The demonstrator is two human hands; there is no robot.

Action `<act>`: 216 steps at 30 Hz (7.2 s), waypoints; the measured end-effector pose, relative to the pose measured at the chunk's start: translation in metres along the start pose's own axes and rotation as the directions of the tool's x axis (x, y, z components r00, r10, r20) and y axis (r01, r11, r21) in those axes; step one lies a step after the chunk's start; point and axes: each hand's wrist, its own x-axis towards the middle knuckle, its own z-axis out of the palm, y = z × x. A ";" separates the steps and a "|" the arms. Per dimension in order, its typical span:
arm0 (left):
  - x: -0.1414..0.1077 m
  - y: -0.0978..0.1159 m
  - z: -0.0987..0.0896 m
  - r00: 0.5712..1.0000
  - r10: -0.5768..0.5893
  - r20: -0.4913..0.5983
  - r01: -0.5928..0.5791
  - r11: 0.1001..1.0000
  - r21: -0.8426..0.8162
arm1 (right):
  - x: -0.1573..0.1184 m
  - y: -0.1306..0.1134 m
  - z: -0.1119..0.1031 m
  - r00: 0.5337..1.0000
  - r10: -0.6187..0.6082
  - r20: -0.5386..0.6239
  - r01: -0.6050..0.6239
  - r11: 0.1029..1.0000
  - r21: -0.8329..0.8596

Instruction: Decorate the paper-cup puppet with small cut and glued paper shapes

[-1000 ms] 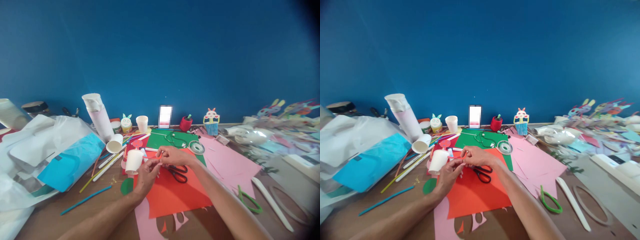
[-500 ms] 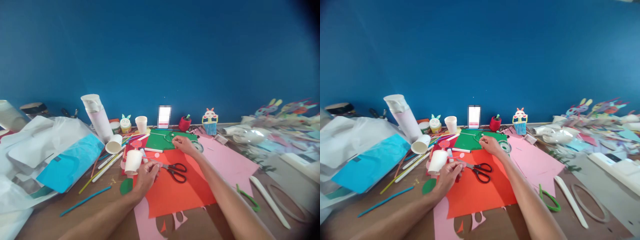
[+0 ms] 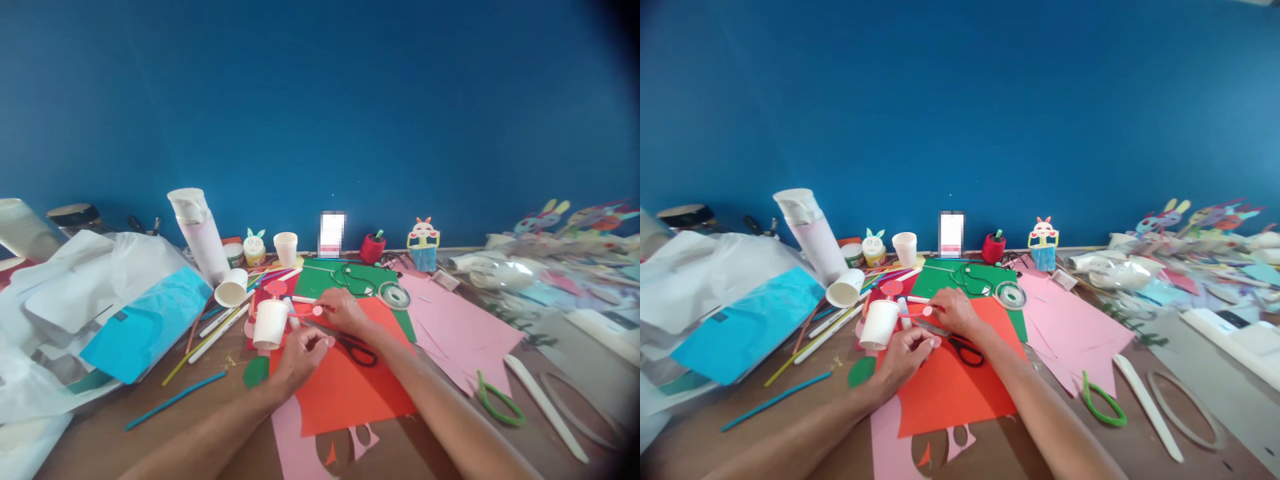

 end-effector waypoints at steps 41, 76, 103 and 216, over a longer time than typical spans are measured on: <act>-0.007 0.006 -0.002 0.992 0.121 0.036 -0.124 0.987 0.102 | -0.010 -0.005 0.011 0.977 -0.206 -0.050 0.200 0.973 -0.111; 0.010 -0.008 0.000 0.997 -0.047 0.053 0.046 0.999 0.013 | -0.047 0.011 -0.034 0.849 0.528 -0.010 -0.394 0.645 0.655; 0.006 0.010 -0.003 0.982 -0.018 0.190 0.040 0.993 -0.114 | -0.045 -0.021 -0.034 0.865 0.498 0.058 -0.340 0.498 0.798; 0.008 -0.003 0.001 0.994 -0.112 -0.020 0.083 0.833 -0.547 | -0.059 -0.020 -0.011 0.993 -0.020 -0.115 0.012 0.997 -0.070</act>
